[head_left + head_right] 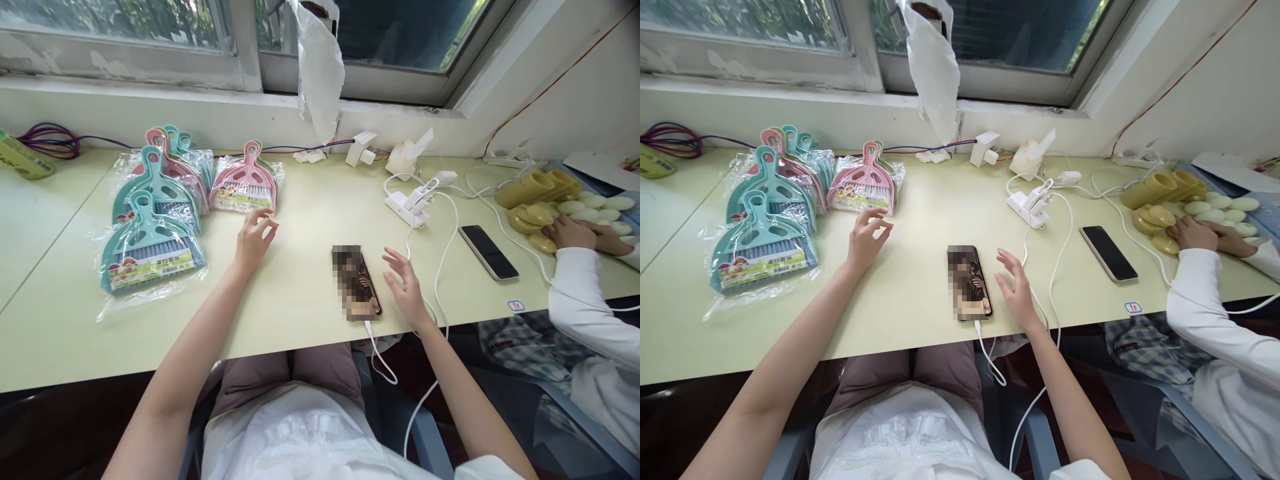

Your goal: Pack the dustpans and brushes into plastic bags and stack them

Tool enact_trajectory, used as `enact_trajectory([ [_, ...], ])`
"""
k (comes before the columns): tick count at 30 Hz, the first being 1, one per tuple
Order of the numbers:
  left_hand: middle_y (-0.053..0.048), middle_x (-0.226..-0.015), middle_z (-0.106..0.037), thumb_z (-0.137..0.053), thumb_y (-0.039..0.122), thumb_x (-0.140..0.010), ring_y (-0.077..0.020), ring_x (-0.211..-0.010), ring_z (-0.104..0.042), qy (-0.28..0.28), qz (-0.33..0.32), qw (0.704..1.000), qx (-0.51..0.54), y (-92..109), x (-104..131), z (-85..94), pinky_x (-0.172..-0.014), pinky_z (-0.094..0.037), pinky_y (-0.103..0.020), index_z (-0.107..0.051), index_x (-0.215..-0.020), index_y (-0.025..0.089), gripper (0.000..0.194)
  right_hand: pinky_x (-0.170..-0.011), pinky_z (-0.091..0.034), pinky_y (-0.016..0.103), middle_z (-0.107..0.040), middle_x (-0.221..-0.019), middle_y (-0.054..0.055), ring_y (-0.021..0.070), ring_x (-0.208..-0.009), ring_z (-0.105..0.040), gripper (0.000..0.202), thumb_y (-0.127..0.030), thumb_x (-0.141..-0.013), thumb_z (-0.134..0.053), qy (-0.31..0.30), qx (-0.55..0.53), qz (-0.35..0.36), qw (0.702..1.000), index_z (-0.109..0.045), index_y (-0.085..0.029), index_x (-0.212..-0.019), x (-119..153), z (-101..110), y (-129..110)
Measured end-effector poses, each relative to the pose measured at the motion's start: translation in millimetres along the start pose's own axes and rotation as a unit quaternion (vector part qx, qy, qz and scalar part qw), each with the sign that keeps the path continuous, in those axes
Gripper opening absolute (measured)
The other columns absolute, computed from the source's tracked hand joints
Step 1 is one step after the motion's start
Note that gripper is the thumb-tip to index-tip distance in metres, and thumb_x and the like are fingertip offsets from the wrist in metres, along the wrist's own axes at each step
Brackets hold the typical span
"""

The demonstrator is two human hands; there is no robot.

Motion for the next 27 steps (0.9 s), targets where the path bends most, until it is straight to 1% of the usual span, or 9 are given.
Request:
enact_trajectory([
  [2, -0.005, -0.119, -0.058, -0.055, 0.019, -0.087, -0.0194, -0.103, -0.058, 0.002, 0.003, 1.0, -0.002, -0.8, 0.3, 1.0, -0.086, -0.05, -0.035, -0.063, -0.084, 0.021, 0.009, -0.1, -0.045, 0.043, -0.055, -0.13, 0.006, 0.0199, -0.108, -0.059, 0.035, -0.026, -0.085, -0.056, 0.045, -0.008, -0.009, 0.999, -0.055, -0.029, -0.121, -8.8, 18.7, 12.5],
  [4, -0.005, -0.118, -0.058, -0.056, 0.02, -0.086, -0.0195, -0.102, -0.058, 0.007, 0.007, 1.0, 0.0, -2.3, -0.3, 2.1, -0.085, -0.05, -0.035, -0.064, -0.084, 0.022, 0.009, -0.09, -0.05, 0.04, -0.059, -0.119, 0.006, 0.0177, -0.091, -0.062, 0.027, -0.021, -0.081, -0.058, 0.077, -0.019, -0.008, 0.997, -0.062, -0.026, -0.107, -10.9, 29.7, 20.3],
  [6, -0.005, -0.117, -0.059, -0.057, 0.021, -0.086, -0.019, -0.101, -0.058, 0.012, 0.006, 1.0, 0.003, -2.9, -1.2, 2.7, -0.084, -0.05, -0.034, -0.064, -0.083, 0.022, 0.008, -0.084, -0.051, 0.037, -0.061, -0.112, 0.005, 0.0162, -0.084, -0.061, 0.022, -0.017, -0.078, -0.058, 0.084, -0.013, 0.004, 0.996, -0.065, -0.025, -0.098, -9.1, 31.2, 19.9],
  [9, -0.004, -0.115, -0.059, -0.057, 0.023, -0.087, -0.0186, -0.1, -0.059, 0.012, 0.0, 1.0, 0.004, -1.2, -2.2, 2.3, -0.086, -0.05, -0.034, -0.065, -0.082, 0.022, 0.009, -0.081, -0.049, 0.035, -0.063, -0.107, 0.005, 0.0163, -0.086, -0.06, 0.023, -0.013, -0.077, -0.055, 0.058, 0.017, 0.021, 0.998, -0.068, -0.024, -0.093, -6.2, 23.3, 10.2],
  [12, -0.004, -0.112, -0.06, -0.053, 0.025, -0.089, -0.0171, -0.096, -0.06, 0.004, 0.012, 1.0, 0.013, -0.9, -2.1, 1.5, -0.08, -0.052, -0.03, -0.065, -0.087, 0.023, 0.012, -0.078, -0.049, 0.033, -0.063, -0.108, 0.004, 0.016, -0.088, -0.06, 0.028, -0.01, -0.077, -0.053, 0.039, 0.027, 0.024, 0.999, -0.069, -0.025, -0.094, -6.6, 17.6, 2.9],
  [15, -0.005, -0.115, -0.056, -0.046, 0.025, -0.093, -0.0136, -0.089, -0.062, 0.006, 0.032, 0.998, 0.054, -2.5, -1.7, 2.1, -0.071, -0.054, -0.025, -0.061, -0.105, 0.024, 0.019, -0.077, -0.048, 0.032, -0.063, -0.107, 0.004, 0.0161, -0.089, -0.059, 0.03, -0.009, -0.076, -0.052, 0.027, 0.027, 0.023, 0.999, -0.069, -0.025, -0.094, -8.8, 15.6, 2.3],
  [19, -0.008, -0.123, -0.049, -0.047, 0.024, -0.091, -0.0135, -0.092, -0.061, 0.041, 0.036, 0.993, 0.102, -5.3, -2.4, 6.4, -0.069, -0.056, -0.025, -0.048, -0.124, 0.024, 0.033, -0.077, -0.048, 0.033, -0.063, -0.104, 0.004, 0.0182, -0.096, -0.059, 0.028, -0.01, -0.077, -0.052, 0.002, 0.023, 0.024, 0.999, -0.069, -0.025, -0.093, -11.3, 11.2, 4.0],
  [24, -0.009, -0.125, -0.047, -0.048, 0.022, -0.09, -0.0161, -0.098, -0.06, 0.037, 0.036, 0.994, 0.097, -7.6, -3.5, 3.9, -0.074, -0.058, -0.029, -0.045, -0.125, 0.025, 0.036, -0.077, -0.049, 0.034, -0.064, -0.102, 0.005, 0.0205, -0.1, -0.06, 0.023, -0.014, -0.078, -0.054, -0.01, 0.025, 0.02, 0.999, -0.069, -0.025, -0.092, -12.6, 7.8, 3.0],
  [27, -0.009, -0.125, -0.047, -0.048, 0.02, -0.089, -0.0164, -0.099, -0.059, 0.03, 0.031, 0.995, 0.094, -6.7, -3.8, 2.7, -0.075, -0.057, -0.03, -0.045, -0.125, 0.025, 0.037, -0.083, -0.05, 0.036, -0.064, -0.102, 0.005, 0.0212, -0.102, -0.059, 0.021, -0.017, -0.079, -0.056, -0.006, 0.031, 0.019, 0.999, -0.069, -0.026, -0.092, -12.5, 7.7, 1.2],
])
Point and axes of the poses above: each hand's wrist, its own x-axis away from the middle knuckle, its own z-axis out of the back of the hand, y = z × x, the point moved 9 cm from there along -x, towards the middle knuckle
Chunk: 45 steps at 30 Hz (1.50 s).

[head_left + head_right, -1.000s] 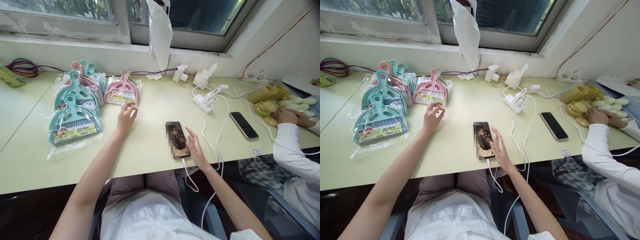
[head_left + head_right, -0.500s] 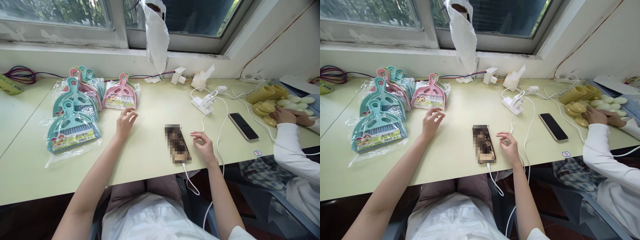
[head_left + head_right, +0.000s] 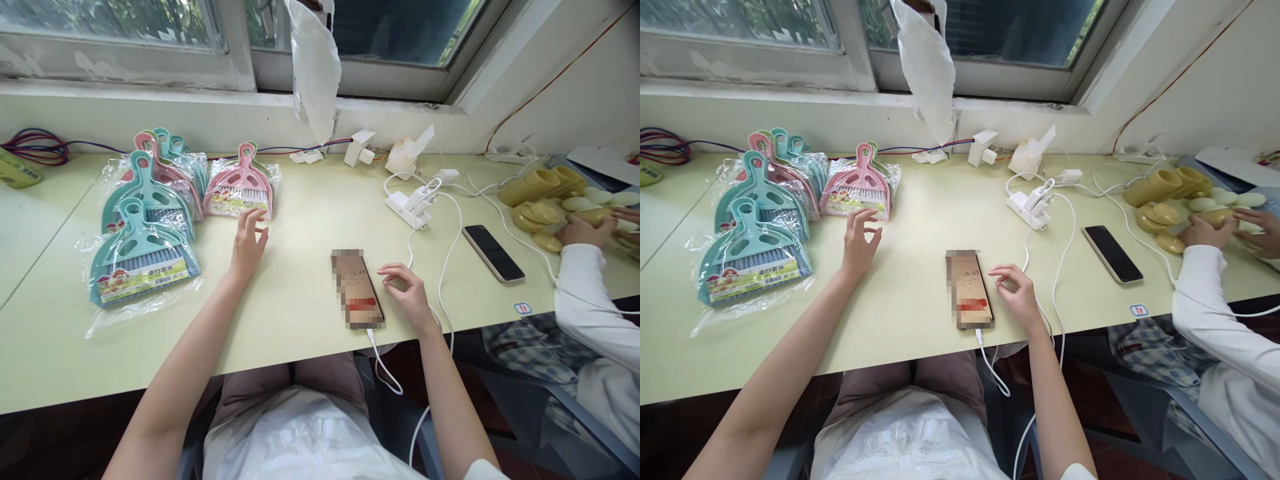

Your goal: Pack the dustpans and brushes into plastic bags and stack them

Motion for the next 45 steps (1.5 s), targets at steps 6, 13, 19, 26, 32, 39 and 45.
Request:
enact_trajectory([
  [6, -0.008, -0.123, -0.048, -0.045, 0.012, -0.087, -0.0157, -0.098, -0.058, 0.006, -0.011, 1.0, -0.002, 2.7, -0.5, 0.9, -0.077, -0.055, -0.029, -0.049, -0.122, 0.023, 0.037, -0.094, -0.046, 0.04, -0.064, -0.105, 0.005, 0.0214, -0.106, -0.059, 0.019, -0.02, -0.085, -0.054, 0.0, -0.011, -0.013, 1.0, -0.069, -0.026, -0.095, 0.1, 0.0, 1.2],
  [13, -0.009, -0.121, -0.05, -0.042, 0.005, -0.082, -0.0204, -0.112, -0.054, 0.001, -0.016, 1.0, -0.026, 4.1, -1.8, 0.9, -0.084, -0.053, -0.033, -0.051, -0.12, 0.024, 0.043, -0.096, -0.046, 0.041, -0.064, -0.106, 0.006, 0.0219, -0.107, -0.058, 0.017, -0.022, -0.085, -0.055, 0.004, -0.021, -0.017, 1.0, -0.069, -0.024, -0.095, -0.3, 1.5, 5.9],
  [19, -0.009, -0.12, -0.051, -0.042, 0.004, -0.081, -0.0209, -0.116, -0.052, -0.001, -0.014, 0.999, -0.034, 4.2, -1.6, 0.7, -0.086, -0.052, -0.034, -0.053, -0.116, 0.024, 0.042, -0.093, -0.048, 0.04, -0.064, -0.105, 0.006, 0.0218, -0.106, -0.059, 0.017, -0.023, -0.086, -0.054, 0.0, -0.024, -0.016, 1.0, -0.068, -0.025, -0.096, -0.6, 0.7, 7.5],
  [26, -0.008, -0.12, -0.051, -0.044, 0.005, -0.081, -0.0201, -0.114, -0.053, -0.009, -0.005, 0.999, -0.035, 3.2, -0.9, -0.2, -0.084, -0.054, -0.033, -0.055, -0.113, 0.024, 0.038, -0.09, -0.05, 0.04, -0.064, -0.105, 0.006, 0.022, -0.103, -0.06, 0.017, -0.026, -0.086, -0.055, -0.001, -0.025, -0.019, 1.0, -0.068, -0.025, -0.097, -1.1, 0.1, 10.2],
  [32, -0.008, -0.119, -0.051, -0.045, 0.006, -0.082, -0.0203, -0.115, -0.052, -0.015, -0.022, 0.999, -0.031, 4.7, -0.7, -2.1, -0.087, -0.053, -0.035, -0.059, -0.106, 0.023, 0.033, -0.089, -0.051, 0.04, -0.065, -0.103, 0.006, 0.0212, -0.098, -0.061, 0.017, -0.027, -0.086, -0.056, -0.006, -0.032, -0.03, 0.999, -0.068, -0.024, -0.097, -1.1, -0.5, 10.8],
  [39, -0.007, -0.117, -0.054, -0.052, 0.018, -0.085, -0.0179, -0.103, -0.058, -0.042, -0.015, 0.999, -0.007, 4.1, 0.1, -7.1, -0.08, -0.057, -0.033, -0.061, -0.089, 0.021, 0.011, -0.089, -0.052, 0.041, -0.066, -0.102, 0.006, 0.0216, -0.095, -0.062, 0.018, -0.03, -0.086, -0.056, -0.009, -0.031, -0.036, 0.999, -0.069, -0.024, -0.097, -1.2, -0.6, 10.5],
  [45, -0.006, -0.115, -0.057, -0.054, 0.018, -0.086, -0.0187, -0.1, -0.059, -0.038, -0.026, 0.997, -0.056, 4.2, 0.4, -5.5, -0.089, -0.051, -0.039, -0.061, -0.081, 0.021, 0.009, -0.088, -0.052, 0.04, -0.066, -0.101, 0.006, 0.0209, -0.094, -0.062, 0.017, -0.029, -0.086, -0.056, -0.009, -0.037, -0.045, 0.998, -0.068, -0.024, -0.097, -0.9, -0.9, 13.2],
])
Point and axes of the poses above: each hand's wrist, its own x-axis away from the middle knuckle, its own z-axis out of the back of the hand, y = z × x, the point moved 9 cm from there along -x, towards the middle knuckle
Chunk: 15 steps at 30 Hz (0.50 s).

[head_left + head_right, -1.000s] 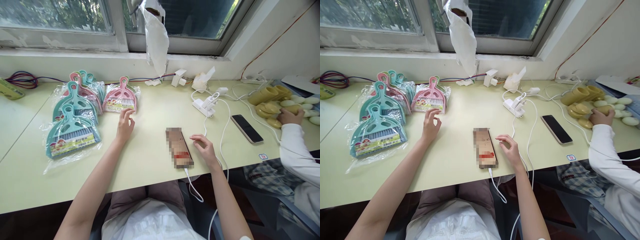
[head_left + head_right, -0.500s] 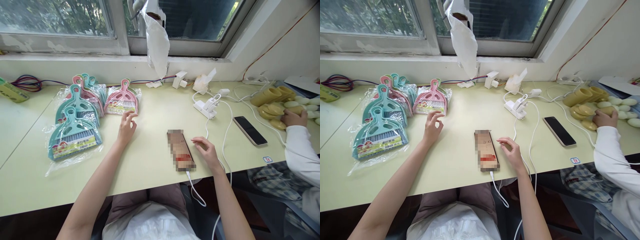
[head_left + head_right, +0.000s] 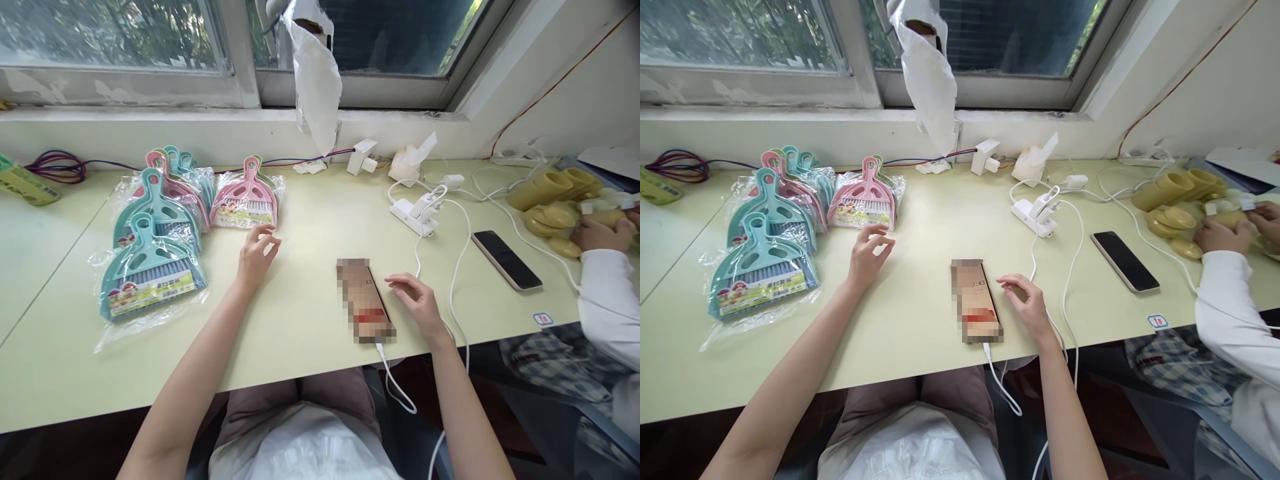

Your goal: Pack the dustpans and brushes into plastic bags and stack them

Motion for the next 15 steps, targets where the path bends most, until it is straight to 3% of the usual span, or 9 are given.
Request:
enact_trajectory([
  [15, -0.006, -0.112, -0.058, -0.053, 0.023, -0.089, -0.0187, -0.104, -0.057, -0.004, 0.02, 1.0, -0.004, -3.5, 0.3, -0.8, -0.082, -0.052, -0.032, -0.063, -0.088, 0.022, 0.01, -0.089, -0.05, 0.04, -0.066, -0.102, 0.005, 0.021, -0.095, -0.062, 0.017, -0.029, -0.086, -0.057, -0.005, -0.003, -0.018, 1.0, -0.068, -0.024, -0.098, 0.6, -1.3, 3.8],
])
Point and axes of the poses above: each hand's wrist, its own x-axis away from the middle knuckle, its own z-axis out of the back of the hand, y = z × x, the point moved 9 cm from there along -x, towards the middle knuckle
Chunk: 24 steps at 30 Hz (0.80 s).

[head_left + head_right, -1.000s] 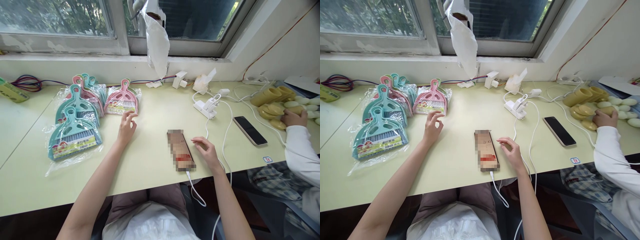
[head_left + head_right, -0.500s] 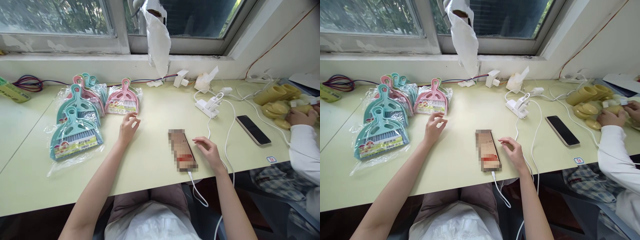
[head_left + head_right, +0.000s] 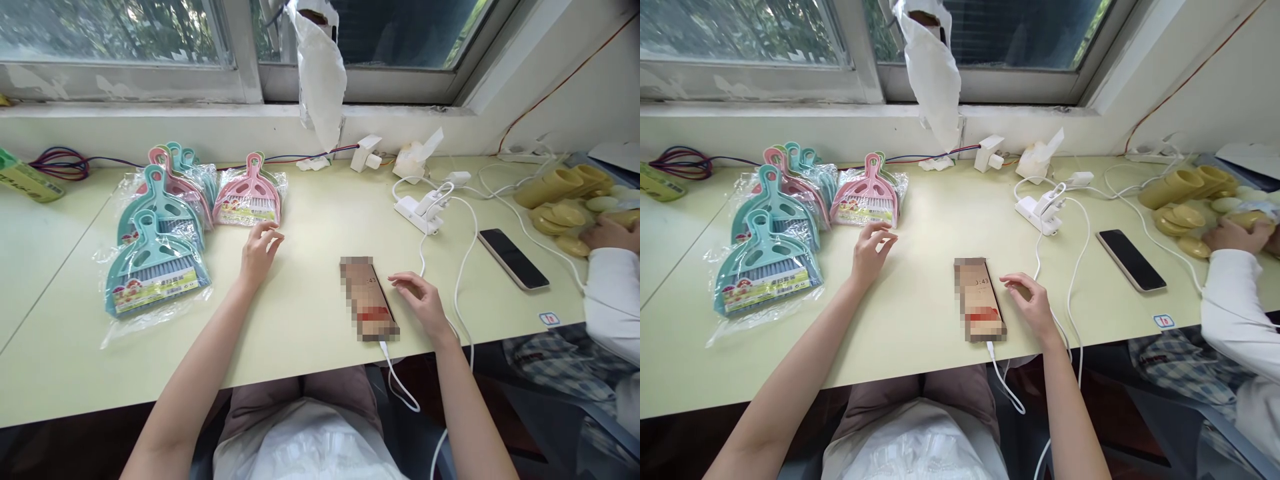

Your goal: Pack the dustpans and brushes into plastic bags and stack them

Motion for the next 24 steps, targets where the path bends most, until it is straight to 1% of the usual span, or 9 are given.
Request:
enact_trajectory([
  [7, -0.005, -0.11, -0.057, -0.051, 0.019, -0.087, -0.0174, -0.1, -0.056, -0.003, -0.011, 1.0, 0.009, 4.7, -0.3, -0.1, -0.075, -0.053, -0.028, -0.057, -0.087, 0.021, 0.006, -0.09, -0.05, 0.039, -0.065, -0.103, 0.005, 0.0205, -0.095, -0.062, 0.017, -0.029, -0.086, -0.057, -0.009, 0.002, -0.009, 1.0, -0.067, -0.024, -0.098, 0.0, -1.4, -1.4],
  [15, -0.005, -0.104, -0.053, -0.047, 0.015, -0.086, -0.0154, -0.088, -0.055, -0.007, -0.02, 1.0, 0.006, 5.3, -1.6, -1.0, -0.072, -0.052, -0.027, -0.052, -0.095, 0.022, 0.013, -0.089, -0.049, 0.038, -0.065, -0.102, 0.004, 0.0204, -0.095, -0.062, 0.016, -0.028, -0.087, -0.057, -0.009, 0.003, -0.005, 1.0, -0.067, -0.025, -0.098, -0.1, -1.2, 0.9],
  [20, -0.005, -0.104, -0.052, -0.046, 0.015, -0.086, -0.0132, -0.079, -0.055, -0.02, -0.025, 0.999, -0.005, 6.3, -0.4, -2.5, -0.069, -0.049, -0.025, -0.05, -0.095, 0.021, 0.012, -0.089, -0.049, 0.038, -0.065, -0.103, 0.005, 0.0207, -0.096, -0.062, 0.017, -0.029, -0.086, -0.057, -0.012, -0.001, -0.001, 1.0, -0.068, -0.025, -0.099, -0.5, -1.5, 3.6],
  [24, -0.005, -0.102, -0.052, -0.046, 0.014, -0.085, -0.0126, -0.074, -0.055, -0.028, -0.027, 0.999, -0.008, 7.8, -0.4, -3.4, -0.066, -0.047, -0.025, -0.05, -0.094, 0.021, 0.012, -0.094, -0.046, 0.041, -0.065, -0.105, 0.005, 0.023, -0.104, -0.06, 0.018, -0.033, -0.087, -0.057, -0.029, 0.007, 0.024, 0.999, -0.069, -0.026, -0.099, 0.4, -2.9, -3.1],
])
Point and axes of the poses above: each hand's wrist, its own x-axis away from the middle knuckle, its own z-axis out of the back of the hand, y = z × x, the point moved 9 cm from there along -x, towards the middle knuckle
